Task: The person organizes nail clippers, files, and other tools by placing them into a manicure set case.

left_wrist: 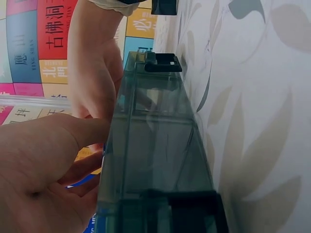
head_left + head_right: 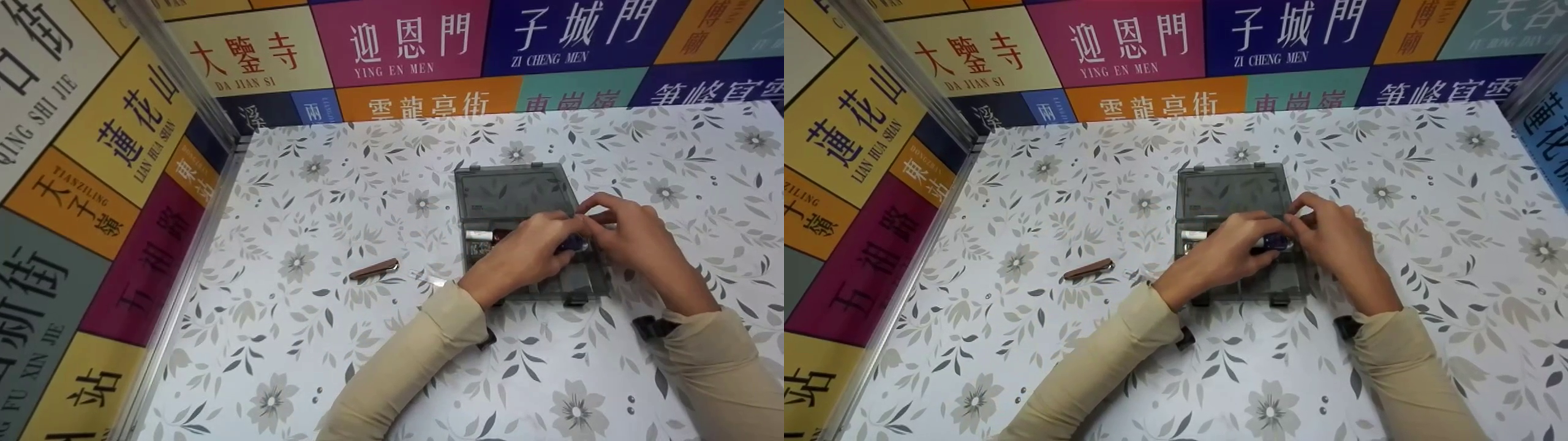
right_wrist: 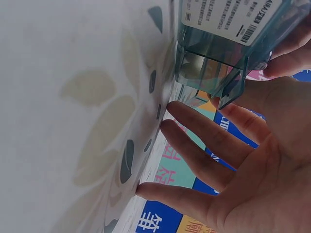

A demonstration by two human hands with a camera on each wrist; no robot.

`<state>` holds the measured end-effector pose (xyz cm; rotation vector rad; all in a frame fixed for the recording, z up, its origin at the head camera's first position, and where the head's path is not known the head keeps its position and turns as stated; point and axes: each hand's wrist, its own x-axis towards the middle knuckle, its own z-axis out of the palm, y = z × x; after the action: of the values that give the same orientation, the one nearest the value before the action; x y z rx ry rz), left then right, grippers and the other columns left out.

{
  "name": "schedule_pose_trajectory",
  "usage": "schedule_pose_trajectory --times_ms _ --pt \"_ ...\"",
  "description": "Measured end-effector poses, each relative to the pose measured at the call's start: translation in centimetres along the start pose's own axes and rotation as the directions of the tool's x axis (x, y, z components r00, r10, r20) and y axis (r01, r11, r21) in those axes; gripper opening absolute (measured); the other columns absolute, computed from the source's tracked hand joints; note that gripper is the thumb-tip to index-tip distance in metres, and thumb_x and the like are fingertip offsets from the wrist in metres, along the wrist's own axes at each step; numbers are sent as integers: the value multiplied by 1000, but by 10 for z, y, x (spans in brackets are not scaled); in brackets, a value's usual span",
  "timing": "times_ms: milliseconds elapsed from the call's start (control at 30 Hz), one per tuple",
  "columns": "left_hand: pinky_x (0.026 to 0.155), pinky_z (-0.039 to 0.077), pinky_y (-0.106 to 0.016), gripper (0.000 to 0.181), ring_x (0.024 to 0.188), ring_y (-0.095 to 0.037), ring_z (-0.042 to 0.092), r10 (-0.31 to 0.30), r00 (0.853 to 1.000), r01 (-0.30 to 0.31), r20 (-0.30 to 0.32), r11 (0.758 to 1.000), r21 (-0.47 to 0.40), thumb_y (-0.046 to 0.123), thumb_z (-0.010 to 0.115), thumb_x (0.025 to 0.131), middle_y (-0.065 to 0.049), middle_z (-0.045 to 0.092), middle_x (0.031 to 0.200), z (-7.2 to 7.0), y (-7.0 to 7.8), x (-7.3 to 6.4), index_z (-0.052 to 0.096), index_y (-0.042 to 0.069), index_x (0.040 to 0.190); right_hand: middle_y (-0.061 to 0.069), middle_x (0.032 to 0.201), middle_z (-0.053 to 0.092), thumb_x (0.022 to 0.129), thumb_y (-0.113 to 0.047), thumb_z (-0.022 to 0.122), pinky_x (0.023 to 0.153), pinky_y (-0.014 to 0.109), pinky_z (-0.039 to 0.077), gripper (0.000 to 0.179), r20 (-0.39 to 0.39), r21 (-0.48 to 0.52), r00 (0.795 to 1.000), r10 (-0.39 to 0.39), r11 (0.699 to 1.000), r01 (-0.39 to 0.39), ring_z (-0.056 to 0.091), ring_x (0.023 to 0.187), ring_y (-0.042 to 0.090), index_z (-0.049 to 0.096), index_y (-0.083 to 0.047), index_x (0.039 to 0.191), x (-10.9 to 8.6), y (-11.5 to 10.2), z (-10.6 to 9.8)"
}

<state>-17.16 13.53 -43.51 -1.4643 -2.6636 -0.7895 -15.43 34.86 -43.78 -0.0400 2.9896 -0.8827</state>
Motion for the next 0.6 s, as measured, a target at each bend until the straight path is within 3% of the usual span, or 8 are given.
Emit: schedule_pose_trajectory --times_ms 233,600 --pt "102 51 -14 31 121 -12 68 5 1000 -6 -23 1000 -4 12 73 101 0 74 127 5 1 2 71 15 132 26 121 78 106 -48 66 92 65 48 39 -4 0 1000 -15 1000 15 62 127 59 72 -15 126 0 -1 0" --pt "97 55 -19 34 122 -13 66 -41 999 38 31 996 83 14 71 103 3 70 133 -2 6 -4 70 22 135 23 120 79 108 -38 65 86 55 46 29 -24 -7 1000 -15 1000 15 68 121 54 72 -15 125 -1 0 2"
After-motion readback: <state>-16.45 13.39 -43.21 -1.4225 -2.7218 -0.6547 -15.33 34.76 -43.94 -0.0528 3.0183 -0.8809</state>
